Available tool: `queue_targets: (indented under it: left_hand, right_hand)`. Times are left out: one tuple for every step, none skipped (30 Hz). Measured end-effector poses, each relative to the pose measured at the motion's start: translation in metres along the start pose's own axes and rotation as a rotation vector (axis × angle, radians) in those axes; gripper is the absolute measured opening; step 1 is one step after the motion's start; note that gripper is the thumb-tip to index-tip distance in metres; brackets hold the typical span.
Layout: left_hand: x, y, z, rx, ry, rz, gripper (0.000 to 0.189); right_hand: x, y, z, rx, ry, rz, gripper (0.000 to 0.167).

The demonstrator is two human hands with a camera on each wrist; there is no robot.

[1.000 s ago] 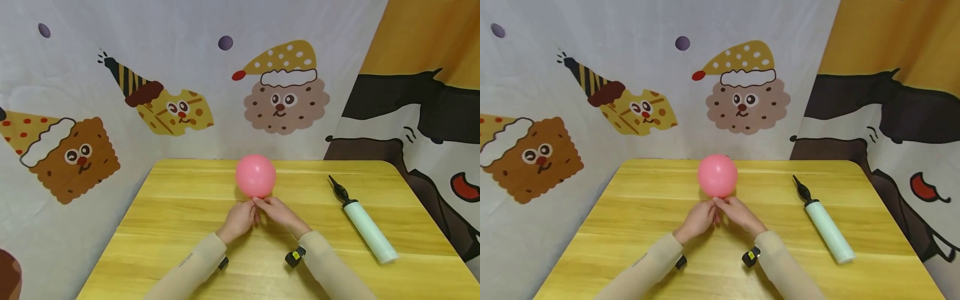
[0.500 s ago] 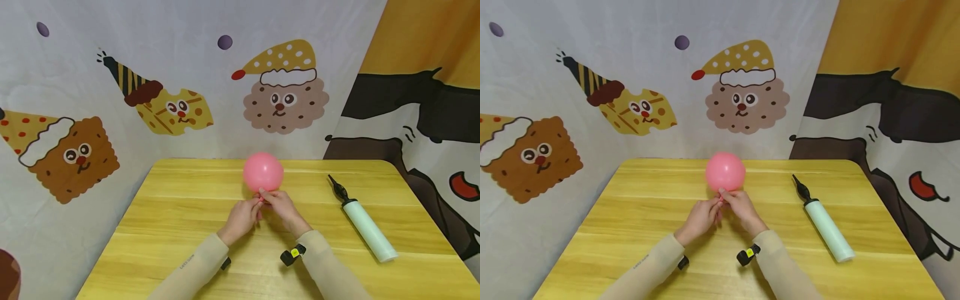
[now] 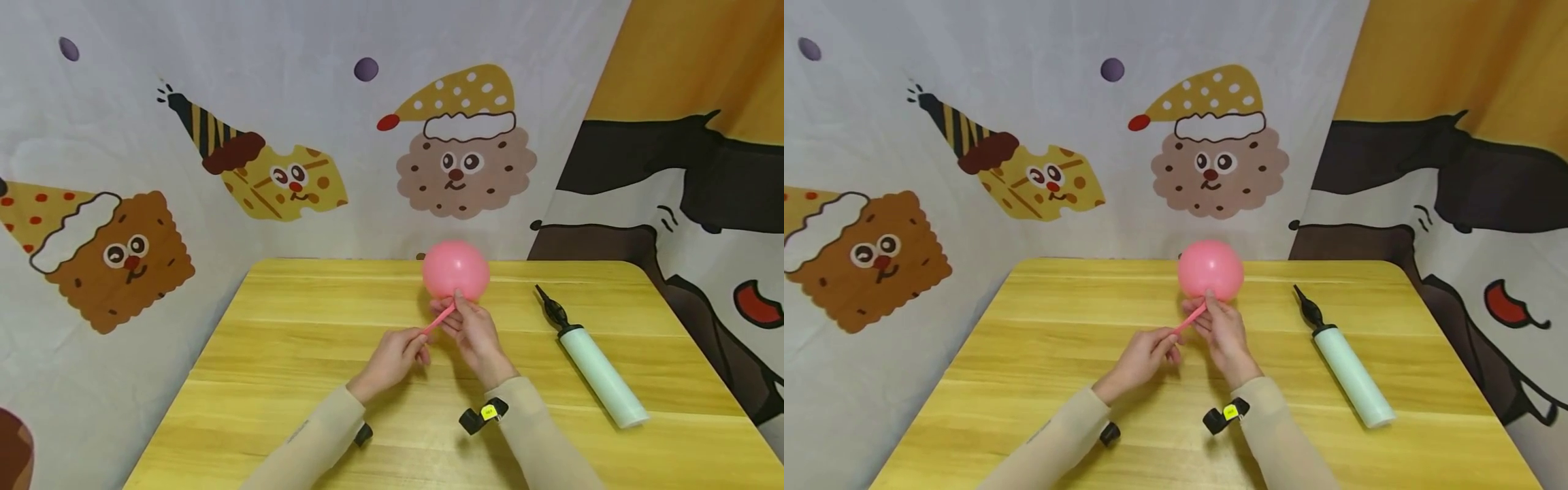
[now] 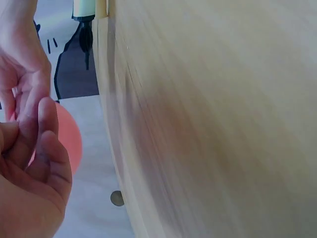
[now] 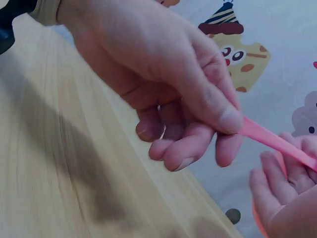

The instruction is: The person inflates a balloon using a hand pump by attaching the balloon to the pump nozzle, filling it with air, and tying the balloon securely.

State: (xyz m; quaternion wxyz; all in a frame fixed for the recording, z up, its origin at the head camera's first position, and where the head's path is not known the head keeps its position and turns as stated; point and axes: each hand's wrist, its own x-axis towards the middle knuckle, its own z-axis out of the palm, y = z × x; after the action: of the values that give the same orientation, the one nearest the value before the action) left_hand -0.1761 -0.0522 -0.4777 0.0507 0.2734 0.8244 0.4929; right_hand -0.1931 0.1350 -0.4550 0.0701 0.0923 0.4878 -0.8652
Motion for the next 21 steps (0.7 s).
queue_targets:
  left_hand:
    - [-0.002, -0.001, 0.000, -0.007, -0.008, -0.002, 0.026]
    - [-0.003, -0.003, 0.000, -0.008, -0.015, -0.004, 0.026]
    - [-0.004, -0.004, -0.001, -0.009, -0.023, -0.004, 0.026]
    - [-0.006, -0.005, -0.001, -0.004, -0.031, -0.005, 0.026]
    - [-0.007, -0.006, -0.001, 0.004, -0.039, -0.007, 0.026]
    - [-0.009, -0.006, -0.001, 0.016, -0.046, -0.007, 0.025]
    - [-0.010, -0.006, -0.001, 0.027, -0.054, -0.005, 0.025]
    - [-0.011, -0.006, 0.000, 0.029, -0.062, -0.003, 0.025]
    - [-0.011, -0.005, 0.000, 0.023, -0.069, -0.001, 0.025]
    - [-0.011, -0.004, 0.001, 0.016, -0.074, 0.000, 0.025]
    - [-0.011, -0.003, 0.002, 0.005, -0.077, 0.002, 0.024]
    - [-0.010, -0.002, 0.004, -0.007, -0.078, 0.004, 0.025]
    - [-0.009, 0.000, 0.006, -0.019, -0.080, 0.005, 0.025]
    - [-0.008, 0.001, 0.008, -0.031, -0.081, 0.004, 0.025]
    - [-0.007, 0.003, 0.010, -0.042, -0.080, 0.002, 0.026]
    - [-0.006, 0.004, 0.012, -0.047, -0.080, -0.003, 0.026]
    - [-0.005, 0.006, 0.013, -0.050, -0.082, -0.006, 0.027]
    - [-0.005, 0.008, 0.015, -0.050, -0.083, -0.010, 0.027]
    - [-0.005, 0.009, 0.016, -0.047, -0.082, -0.015, 0.027]
    - [-0.005, 0.011, 0.017, -0.045, -0.079, -0.021, 0.027]
    - [-0.005, 0.012, 0.018, -0.043, -0.075, -0.026, 0.027]
  right_hand:
    - [-0.001, -0.001, 0.000, 0.039, 0.000, 0.001, 0.039]
    - [-0.002, -0.003, 0.001, 0.084, 0.005, 0.003, 0.038]
    - [-0.003, -0.004, 0.002, 0.122, 0.007, 0.004, 0.038]
    - [-0.004, -0.005, 0.003, 0.160, 0.010, 0.010, 0.037]
    - [-0.005, -0.006, 0.004, 0.194, 0.013, 0.021, 0.036]
    - [-0.006, -0.007, 0.005, 0.229, 0.016, 0.033, 0.036]
    - [-0.006, -0.008, 0.007, 0.256, 0.018, 0.046, 0.035]
    - [-0.007, -0.008, 0.008, 0.284, 0.026, 0.061, 0.034]
    - [-0.007, -0.008, 0.009, 0.307, 0.030, 0.071, 0.034]
    - [-0.007, -0.008, 0.011, 0.334, 0.036, 0.078, 0.033]
    - [-0.007, -0.008, 0.012, 0.356, 0.037, 0.077, 0.033]
    - [-0.007, -0.008, 0.013, 0.376, 0.039, 0.072, 0.033]
    - [-0.007, -0.008, 0.013, 0.387, 0.037, 0.066, 0.033]
    - [-0.007, -0.007, 0.014, 0.395, 0.032, 0.058, 0.033]
    - [-0.006, -0.006, 0.015, 0.395, 0.021, 0.051, 0.033]
    - [-0.006, -0.005, 0.015, 0.387, 0.008, 0.047, 0.033]
    - [-0.006, -0.003, 0.015, 0.372, -0.005, 0.046, 0.034]
    - [-0.006, -0.001, 0.016, 0.348, -0.017, 0.048, 0.034]
    - [-0.006, 0.001, 0.016, 0.318, -0.029, 0.050, 0.034]
    - [-0.007, 0.002, 0.017, 0.285, -0.039, 0.051, 0.034]
    - [-0.007, 0.004, 0.018, 0.244, -0.045, 0.052, 0.034]
